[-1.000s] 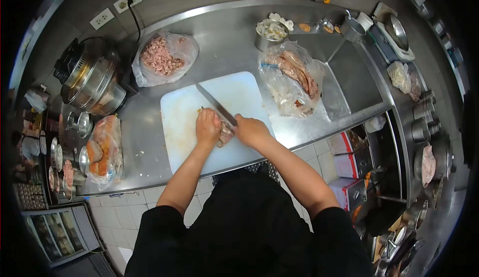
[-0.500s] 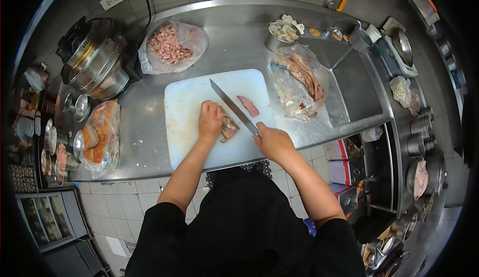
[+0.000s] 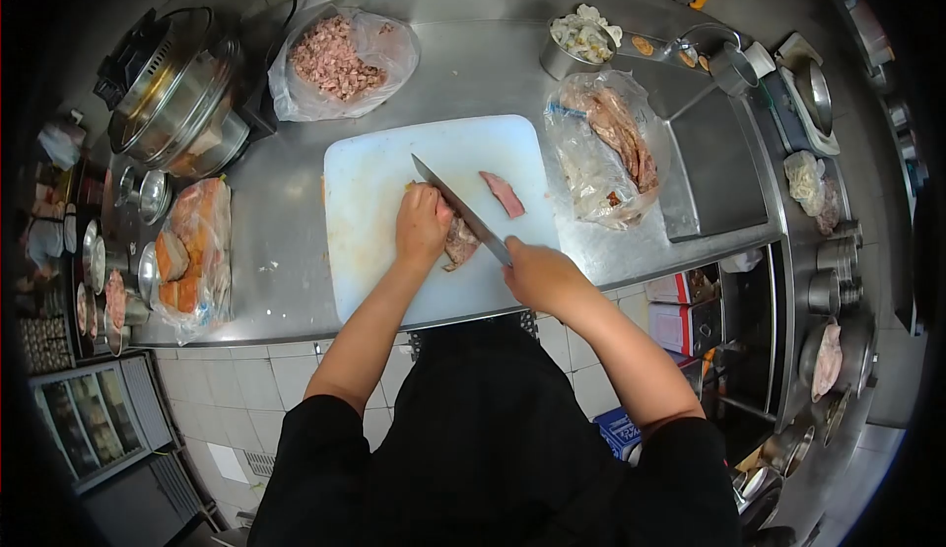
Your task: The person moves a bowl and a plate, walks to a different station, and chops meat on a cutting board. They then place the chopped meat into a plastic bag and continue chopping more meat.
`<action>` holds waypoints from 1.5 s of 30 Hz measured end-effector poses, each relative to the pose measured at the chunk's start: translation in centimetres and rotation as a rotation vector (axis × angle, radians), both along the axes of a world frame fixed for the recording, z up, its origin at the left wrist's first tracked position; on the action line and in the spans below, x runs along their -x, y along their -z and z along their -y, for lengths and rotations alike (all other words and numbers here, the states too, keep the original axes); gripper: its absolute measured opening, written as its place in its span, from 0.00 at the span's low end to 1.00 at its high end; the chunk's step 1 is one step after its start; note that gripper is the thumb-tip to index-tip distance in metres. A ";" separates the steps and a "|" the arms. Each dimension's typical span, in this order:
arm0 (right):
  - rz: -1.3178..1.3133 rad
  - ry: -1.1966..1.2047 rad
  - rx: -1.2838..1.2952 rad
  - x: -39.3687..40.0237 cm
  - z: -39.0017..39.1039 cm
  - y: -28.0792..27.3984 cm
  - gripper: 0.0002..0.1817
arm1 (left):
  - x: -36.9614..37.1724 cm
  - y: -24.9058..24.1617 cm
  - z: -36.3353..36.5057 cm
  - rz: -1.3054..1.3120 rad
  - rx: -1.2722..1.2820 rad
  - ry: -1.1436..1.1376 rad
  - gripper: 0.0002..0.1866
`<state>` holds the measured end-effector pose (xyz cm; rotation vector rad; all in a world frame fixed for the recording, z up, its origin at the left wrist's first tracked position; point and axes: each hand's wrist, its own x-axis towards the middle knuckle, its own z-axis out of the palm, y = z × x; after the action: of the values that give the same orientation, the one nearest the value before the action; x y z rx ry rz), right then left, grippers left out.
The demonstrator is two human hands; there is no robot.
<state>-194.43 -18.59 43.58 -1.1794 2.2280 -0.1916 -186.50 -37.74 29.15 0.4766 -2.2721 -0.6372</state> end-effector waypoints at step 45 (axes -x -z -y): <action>-0.010 -0.015 0.103 0.9 3.9 1.1 0.15 | -1.6 -0.9 0.9 0.042 -0.162 0.077 0.11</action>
<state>-195.32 -22.49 42.45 -1.2533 2.2410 -0.2983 -184.88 -38.69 30.02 0.4856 -2.2972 -0.8627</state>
